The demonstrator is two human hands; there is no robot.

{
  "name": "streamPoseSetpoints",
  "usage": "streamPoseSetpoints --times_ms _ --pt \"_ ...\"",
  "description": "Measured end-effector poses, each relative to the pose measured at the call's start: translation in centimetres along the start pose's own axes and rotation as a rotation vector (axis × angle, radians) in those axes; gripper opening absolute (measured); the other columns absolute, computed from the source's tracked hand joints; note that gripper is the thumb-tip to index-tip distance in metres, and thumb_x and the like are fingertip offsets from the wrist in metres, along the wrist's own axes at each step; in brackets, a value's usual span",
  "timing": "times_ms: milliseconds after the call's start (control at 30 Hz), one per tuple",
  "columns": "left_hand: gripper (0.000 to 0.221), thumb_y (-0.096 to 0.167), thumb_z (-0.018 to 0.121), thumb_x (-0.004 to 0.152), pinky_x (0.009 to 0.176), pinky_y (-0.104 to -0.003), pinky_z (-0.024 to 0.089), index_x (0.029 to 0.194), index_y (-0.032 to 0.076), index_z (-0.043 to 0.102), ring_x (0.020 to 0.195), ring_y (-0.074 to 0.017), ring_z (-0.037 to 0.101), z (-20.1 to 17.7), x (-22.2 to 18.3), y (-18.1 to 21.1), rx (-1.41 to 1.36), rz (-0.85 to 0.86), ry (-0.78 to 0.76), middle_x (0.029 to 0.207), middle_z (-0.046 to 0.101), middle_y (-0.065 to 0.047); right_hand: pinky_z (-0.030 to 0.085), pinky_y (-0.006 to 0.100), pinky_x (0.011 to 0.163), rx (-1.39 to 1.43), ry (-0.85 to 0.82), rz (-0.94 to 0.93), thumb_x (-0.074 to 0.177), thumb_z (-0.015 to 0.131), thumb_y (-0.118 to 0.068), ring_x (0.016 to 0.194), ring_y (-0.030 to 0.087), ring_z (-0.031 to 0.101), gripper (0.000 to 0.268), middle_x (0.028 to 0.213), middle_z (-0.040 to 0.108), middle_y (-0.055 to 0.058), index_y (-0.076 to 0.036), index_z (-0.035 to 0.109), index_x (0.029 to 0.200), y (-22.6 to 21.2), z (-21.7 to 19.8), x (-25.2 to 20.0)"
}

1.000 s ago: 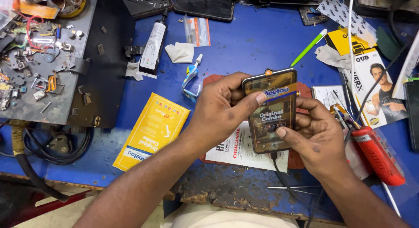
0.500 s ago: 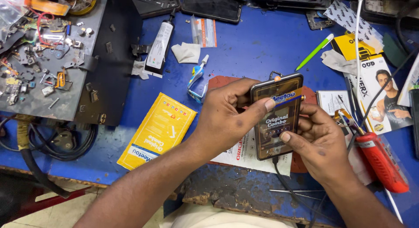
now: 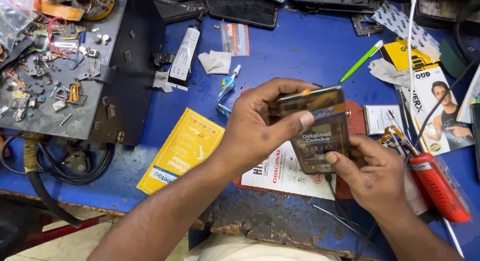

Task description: The person cleans the internal frame of a disassembled smartphone with a brush, then uses a hot air gun to heat the edges of the back cover. They apply adhesive to the back cover and attach it to the phone body, pressing it firmly. Finally, they wipe the screen and power on the device to verify functionality.

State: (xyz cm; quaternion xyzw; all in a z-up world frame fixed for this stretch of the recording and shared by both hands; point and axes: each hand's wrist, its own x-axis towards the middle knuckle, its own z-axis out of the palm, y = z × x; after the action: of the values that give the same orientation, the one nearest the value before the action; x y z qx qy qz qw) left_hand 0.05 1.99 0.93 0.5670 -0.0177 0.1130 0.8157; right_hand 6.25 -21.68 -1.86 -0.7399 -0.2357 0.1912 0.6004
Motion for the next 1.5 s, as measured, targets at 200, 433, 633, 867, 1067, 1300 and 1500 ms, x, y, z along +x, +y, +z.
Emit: streamPoseSetpoints --times_ms 200,433,633,867,1067,1300,1500 --pt "0.029 0.01 0.078 0.098 0.101 -0.027 0.06 0.126 0.006 0.073 0.107 -0.009 0.071 -0.5 -0.3 0.8 0.194 0.071 -0.078 0.114 0.075 -0.005 0.05 0.024 0.051 -0.546 0.043 -0.174 0.081 0.078 -0.004 0.055 0.009 0.065 0.025 0.068 0.072 0.007 0.003 0.075 0.105 -2.6 0.5 -0.3" --pt "0.025 0.008 0.078 0.098 0.101 -0.028 0.061 0.122 0.005 0.074 0.11 -0.0107 0.072 -0.8 -0.1 0.3 0.134 0.073 -0.113 0.114 0.076 -0.006 0.051 0.024 0.047 -0.554 0.059 -0.245 0.082 0.075 -0.003 0.05 0.008 0.068 0.021 0.067 0.071 0.005 0.002 0.074 0.102 -3.4 0.5 -0.2" --pt "0.024 0.008 0.078 0.097 0.098 -0.029 0.062 0.12 0.004 0.074 0.107 -0.0122 0.073 -1.0 0.1 -0.3 0.059 0.016 -0.097 0.115 0.076 -0.008 0.052 0.023 0.052 -0.528 0.059 -0.236 0.082 0.077 -0.004 0.056 0.007 0.067 0.021 0.069 0.072 0.005 0.001 0.075 0.102 -3.3 0.2 -0.2" --pt "0.023 0.007 0.079 0.099 0.1 -0.032 0.061 0.12 0.002 0.071 0.104 -0.0139 0.071 -2.1 0.6 -1.1 -0.146 0.069 0.069 0.111 0.075 -0.01 0.053 0.02 0.066 -0.279 0.093 -0.243 0.09 0.079 -0.007 0.075 0.005 0.066 0.025 0.09 0.076 0.005 0.002 0.074 0.113 -2.9 -0.6 -0.2" --pt "0.018 0.003 0.079 0.1 0.098 -0.03 0.059 0.115 0.0 0.07 0.109 -0.0169 0.071 -2.4 0.4 -1.5 -0.254 0.112 0.053 0.114 0.073 -0.013 0.052 0.022 0.06 -0.418 0.171 -0.261 0.085 0.083 -0.006 0.069 0.008 0.07 0.023 0.086 0.077 0.009 0.003 0.076 0.104 -3.4 -1.1 -0.4" --pt "0.017 0.0 0.079 0.099 0.095 -0.029 0.058 0.114 0.0 0.07 0.108 -0.018 0.07 -2.5 0.4 -1.6 -0.275 0.103 0.04 0.115 0.071 -0.015 0.053 0.023 0.058 -0.442 0.137 -0.258 0.083 0.083 -0.007 0.068 0.01 0.072 0.024 0.083 0.077 0.009 0.001 0.077 0.106 -3.9 -1.5 -0.2" --pt "0.025 0.002 0.083 0.096 0.105 -0.031 0.058 0.116 0.003 0.068 0.114 -0.0168 0.069 -2.2 0.7 0.1 0.13 0.215 -0.058 0.117 0.071 -0.012 0.055 0.026 0.064 -0.552 0.15 -0.342 0.083 0.081 -0.005 0.074 0.013 0.074 0.023 0.091 0.078 0.009 -0.003 0.076 0.106 -4.1 -1.7 0.0"
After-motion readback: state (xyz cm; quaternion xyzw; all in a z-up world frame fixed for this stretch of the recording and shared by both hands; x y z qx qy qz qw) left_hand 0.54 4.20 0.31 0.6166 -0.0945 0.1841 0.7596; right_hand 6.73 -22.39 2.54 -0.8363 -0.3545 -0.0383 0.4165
